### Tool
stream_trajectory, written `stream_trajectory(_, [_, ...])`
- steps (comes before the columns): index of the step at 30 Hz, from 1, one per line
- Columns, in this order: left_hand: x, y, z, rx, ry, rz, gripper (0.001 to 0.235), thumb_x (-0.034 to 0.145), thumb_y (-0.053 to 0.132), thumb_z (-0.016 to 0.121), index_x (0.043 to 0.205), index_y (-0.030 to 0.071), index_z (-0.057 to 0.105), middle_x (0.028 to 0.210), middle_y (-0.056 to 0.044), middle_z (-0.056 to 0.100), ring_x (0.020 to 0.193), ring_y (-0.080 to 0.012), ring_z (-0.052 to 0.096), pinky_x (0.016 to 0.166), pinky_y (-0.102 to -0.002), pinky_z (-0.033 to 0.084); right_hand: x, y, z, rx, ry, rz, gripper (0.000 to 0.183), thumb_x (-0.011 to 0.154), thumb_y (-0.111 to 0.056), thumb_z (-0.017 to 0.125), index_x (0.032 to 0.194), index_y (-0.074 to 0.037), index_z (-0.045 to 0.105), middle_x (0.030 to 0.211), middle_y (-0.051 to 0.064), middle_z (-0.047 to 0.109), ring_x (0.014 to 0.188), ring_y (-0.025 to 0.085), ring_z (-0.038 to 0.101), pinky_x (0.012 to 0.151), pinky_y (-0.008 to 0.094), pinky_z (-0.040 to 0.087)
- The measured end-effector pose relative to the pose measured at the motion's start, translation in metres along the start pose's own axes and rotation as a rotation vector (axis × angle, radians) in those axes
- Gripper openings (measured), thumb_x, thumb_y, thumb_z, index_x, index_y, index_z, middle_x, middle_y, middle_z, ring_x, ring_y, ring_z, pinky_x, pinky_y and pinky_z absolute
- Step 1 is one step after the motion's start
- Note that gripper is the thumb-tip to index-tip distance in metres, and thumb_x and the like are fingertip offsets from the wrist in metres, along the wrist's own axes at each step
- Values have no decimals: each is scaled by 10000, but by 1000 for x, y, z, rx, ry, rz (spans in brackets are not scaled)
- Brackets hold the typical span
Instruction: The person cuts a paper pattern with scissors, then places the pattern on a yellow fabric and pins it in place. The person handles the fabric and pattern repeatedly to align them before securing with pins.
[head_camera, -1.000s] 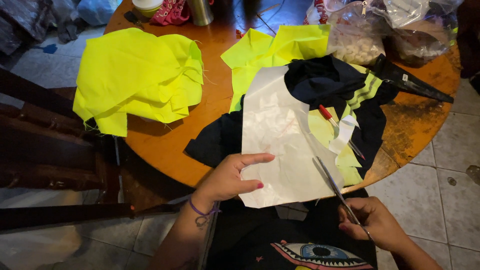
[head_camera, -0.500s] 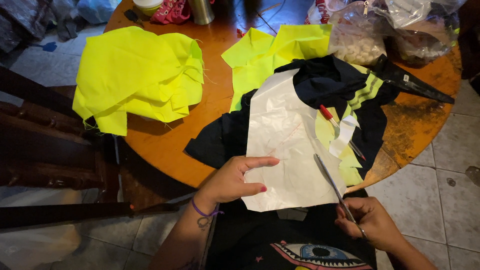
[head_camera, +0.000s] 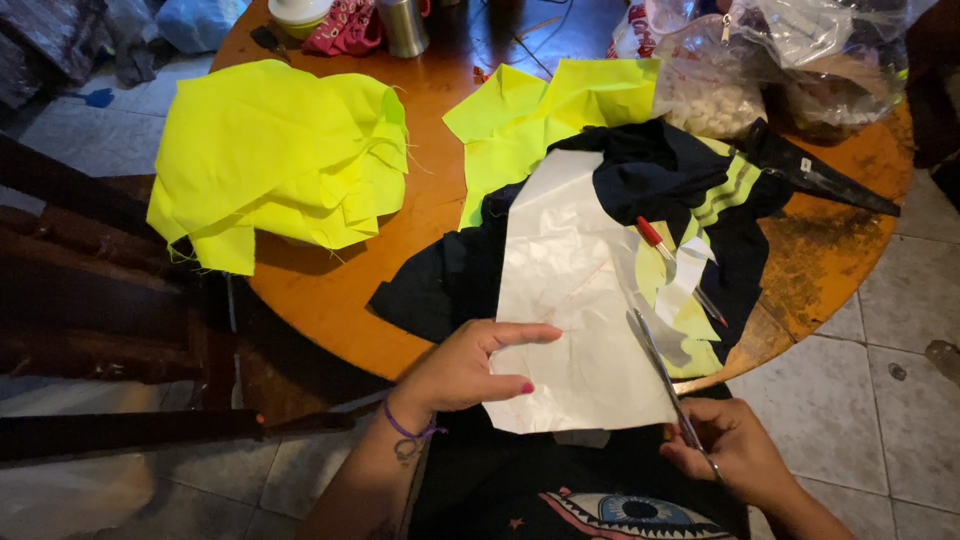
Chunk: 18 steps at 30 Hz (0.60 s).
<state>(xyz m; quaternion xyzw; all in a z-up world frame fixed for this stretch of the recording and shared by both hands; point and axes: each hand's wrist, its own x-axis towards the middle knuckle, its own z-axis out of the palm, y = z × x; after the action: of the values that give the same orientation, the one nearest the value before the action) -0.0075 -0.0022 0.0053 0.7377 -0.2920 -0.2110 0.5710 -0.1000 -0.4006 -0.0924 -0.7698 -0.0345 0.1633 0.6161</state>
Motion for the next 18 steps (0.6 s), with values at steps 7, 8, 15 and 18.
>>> stream_trajectory(7, [0, -1, 1, 60, -25, 56, 632, 876, 114, 788, 1489, 156, 638, 1557, -96, 653, 1445, -206, 618, 1202, -306, 419, 10, 4, 4, -34, 3, -85, 295, 792, -126, 961, 696, -15, 705, 637, 15, 522, 591, 106, 438, 508, 288, 290])
stream_trajectory(8, [0, -2, 1, 65, -40, 61, 628, 880, 105, 784, 1489, 162, 639, 1557, -87, 654, 1439, -198, 621, 1194, -300, 420, 11, 7, 5, -10, 11, -98, 260, 791, -127, 959, 736, 6, 742, 670, 6, 534, 625, 100, 447, 528, 279, 300])
stream_trajectory(15, [0, -3, -1, 66, -29, 131, 606, 884, 111, 769, 1477, 157, 648, 1545, -101, 660, 1430, -212, 637, 1196, -309, 444, 16, 7, 7, 88, -4, -143, 244, 769, -55, 959, 954, 69, 860, 802, 44, 743, 768, 126, 626, 675, 271, 487])
stream_trajectory(18, [2, -9, -3, 70, -43, 162, 618, 890, 102, 777, 1489, 149, 635, 1553, -105, 652, 1439, -211, 627, 1205, -306, 429, 15, -9, 8, -42, 42, -37, 185, 760, -95, 975, 786, 28, 839, 678, 36, 654, 652, 128, 565, 556, 292, 409])
